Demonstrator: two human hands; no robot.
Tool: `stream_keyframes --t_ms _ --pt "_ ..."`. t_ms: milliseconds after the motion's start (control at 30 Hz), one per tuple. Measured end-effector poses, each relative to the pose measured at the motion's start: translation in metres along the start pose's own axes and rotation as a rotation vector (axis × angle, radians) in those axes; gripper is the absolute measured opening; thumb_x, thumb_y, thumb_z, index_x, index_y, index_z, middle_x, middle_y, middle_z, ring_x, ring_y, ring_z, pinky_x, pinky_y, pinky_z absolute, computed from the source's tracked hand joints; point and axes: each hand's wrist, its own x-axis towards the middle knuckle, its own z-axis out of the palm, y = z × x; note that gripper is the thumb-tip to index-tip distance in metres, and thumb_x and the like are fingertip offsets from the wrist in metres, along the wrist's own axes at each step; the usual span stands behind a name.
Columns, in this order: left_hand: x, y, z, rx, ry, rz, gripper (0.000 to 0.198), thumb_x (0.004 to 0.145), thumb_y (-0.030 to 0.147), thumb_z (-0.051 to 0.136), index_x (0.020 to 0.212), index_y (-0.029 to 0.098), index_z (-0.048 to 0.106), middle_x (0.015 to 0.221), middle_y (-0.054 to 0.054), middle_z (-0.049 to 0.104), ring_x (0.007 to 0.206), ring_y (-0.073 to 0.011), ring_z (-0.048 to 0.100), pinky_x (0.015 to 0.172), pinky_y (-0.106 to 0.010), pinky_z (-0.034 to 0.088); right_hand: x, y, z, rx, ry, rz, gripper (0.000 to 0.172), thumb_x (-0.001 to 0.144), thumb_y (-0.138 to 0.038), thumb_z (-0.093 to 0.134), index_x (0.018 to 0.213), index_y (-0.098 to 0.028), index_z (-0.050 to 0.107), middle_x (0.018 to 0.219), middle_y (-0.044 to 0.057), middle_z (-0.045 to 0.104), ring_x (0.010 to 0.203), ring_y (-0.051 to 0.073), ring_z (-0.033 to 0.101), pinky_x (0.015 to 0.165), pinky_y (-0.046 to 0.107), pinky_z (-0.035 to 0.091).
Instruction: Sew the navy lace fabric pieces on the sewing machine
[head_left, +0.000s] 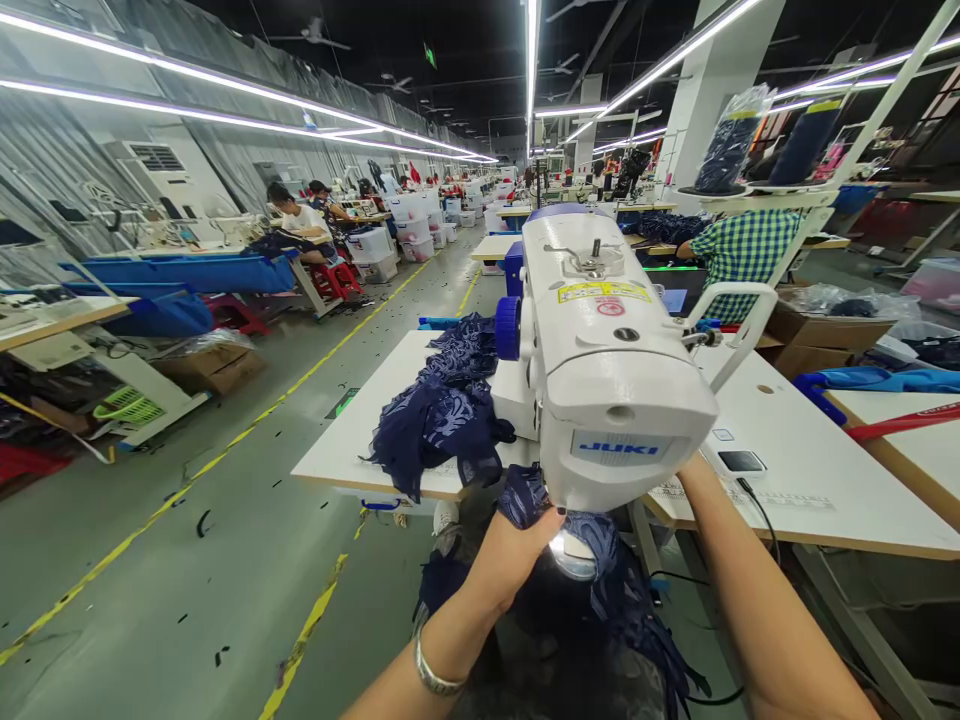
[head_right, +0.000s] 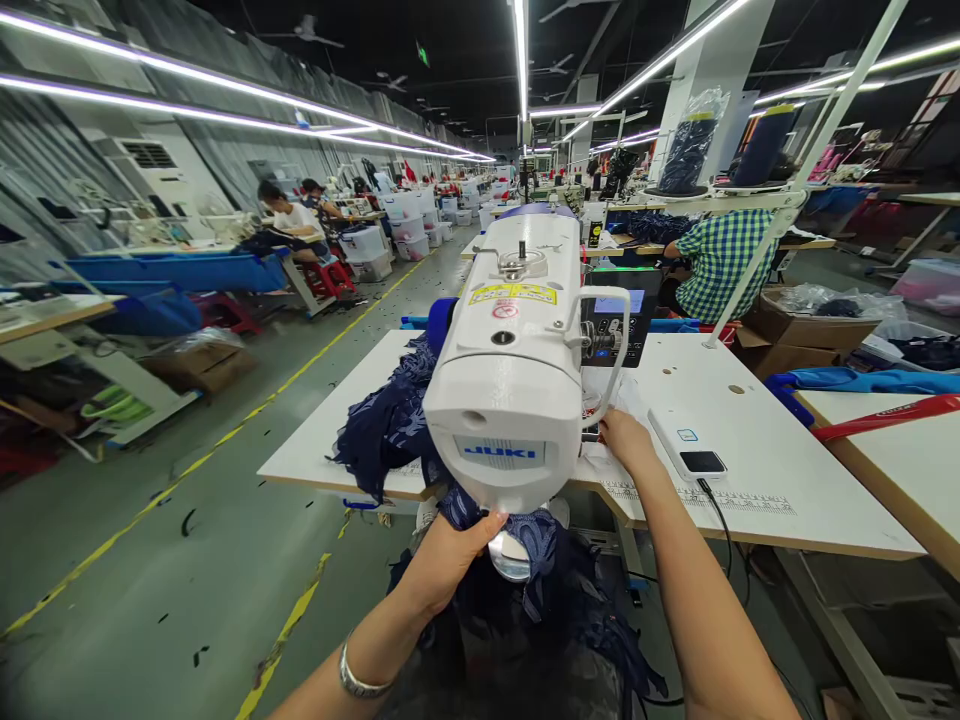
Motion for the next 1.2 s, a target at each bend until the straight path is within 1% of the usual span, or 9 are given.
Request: stream_keyframes --t_ms 100,267,433,533,667,833,933,1100,1200 --pt "0.0 0.0 0.001 0.016 -0.003 -0.002 0.046 0.076 0.035 0.075 0.119 0.022 0.066 0.127 -0.007 0.067 0.119 -0.0254 0.06 0.108 -0.041 0.044 -0.001 0.004 -0.007 0.077 -0.009 0.088 0.022 0.096 -0.036 0.056 0.109 -0.02 0.064 0.113 0.006 0.065 0.092 0.018 0.064 0.081 0.037 0.055" --pt "-0.003 0.006 0.003 0.043 -0.003 0.006 0.042 0.078 0.035 0.073 0.117 0.02 0.066 0.126 -0.007 0.067 0.12 -0.0265 0.059 0.108 -0.042 0.044 -0.018 -0.001 -0.013 0.269 -0.015 0.156 0.023 0.084 -0.046 0.066 0.085 -0.023 0.066 0.074 0.005 0.068 0.078 0.024 0.065 0.073 0.04 0.055" --pt "-0.005 0.011 0.006 0.101 0.011 0.013 0.033 0.076 0.034 0.073 0.105 0.019 0.069 0.118 -0.007 0.071 0.115 -0.0271 0.061 0.103 -0.041 0.048 -0.076 -0.021 0.002 0.486 -0.147 0.174 0.034 0.078 -0.056 0.067 0.086 -0.022 0.067 0.08 0.005 0.069 0.072 0.021 0.064 0.065 0.035 0.055" --pt "-0.003 0.008 0.006 0.117 0.012 0.043 0.029 0.076 0.033 0.072 0.102 0.019 0.069 0.116 -0.007 0.071 0.113 -0.026 0.062 0.102 -0.039 0.048 -0.111 -0.035 0.012 0.595 -0.25 0.239 0.04 0.072 -0.057 0.073 0.085 -0.02 0.071 0.074 0.004 0.066 0.063 0.017 0.059 0.059 0.031 0.053" --pt "-0.002 0.003 0.004 0.129 0.002 0.042 0.028 0.077 0.032 0.072 0.101 0.018 0.067 0.116 -0.007 0.071 0.114 -0.0256 0.062 0.102 -0.038 0.048 -0.132 -0.044 0.017 0.692 -0.274 0.315 0.039 0.068 -0.056 0.079 0.083 -0.02 0.074 0.074 0.004 0.065 0.063 0.015 0.056 0.06 0.029 0.051" --pt "-0.001 -0.002 0.001 0.133 -0.018 -0.007 0.031 0.08 0.03 0.069 0.107 0.017 0.064 0.125 -0.008 0.067 0.117 -0.0243 0.061 0.105 -0.039 0.045 -0.137 -0.043 0.018 0.674 -0.269 0.287 0.04 0.074 -0.052 0.077 0.098 -0.021 0.072 0.085 0.004 0.068 0.073 0.017 0.058 0.065 0.028 0.051" --pt "-0.001 -0.002 0.002 0.131 -0.032 -0.004 0.027 0.081 0.029 0.068 0.104 0.017 0.063 0.124 -0.009 0.066 0.117 -0.0246 0.06 0.106 -0.039 0.044 -0.141 -0.043 0.019 0.602 -0.243 0.234 0.036 0.081 -0.051 0.071 0.103 -0.022 0.07 0.089 0.004 0.069 0.075 0.017 0.058 0.065 0.026 0.051" --pt "-0.001 0.0 0.004 0.128 -0.049 0.059 0.015 0.081 0.027 0.067 0.088 0.016 0.061 0.107 -0.009 0.069 0.115 -0.0262 0.061 0.104 -0.04 0.045 -0.148 -0.049 0.017 0.37 -0.271 0.082 0.026 0.087 -0.047 0.063 0.095 -0.023 0.07 0.091 0.005 0.072 0.083 0.02 0.065 0.075 0.03 0.053" --pt "0.0 0.0 0.004 0.131 -0.058 0.06 0.016 0.08 0.027 0.068 0.087 0.015 0.06 0.102 -0.01 0.069 0.113 -0.0271 0.061 0.101 -0.04 0.047 -0.151 -0.054 0.018 0.139 -0.215 -0.084 0.019 0.09 -0.042 0.06 0.094 -0.025 0.069 0.096 0.004 0.073 0.089 0.022 0.067 0.076 0.03 0.052"
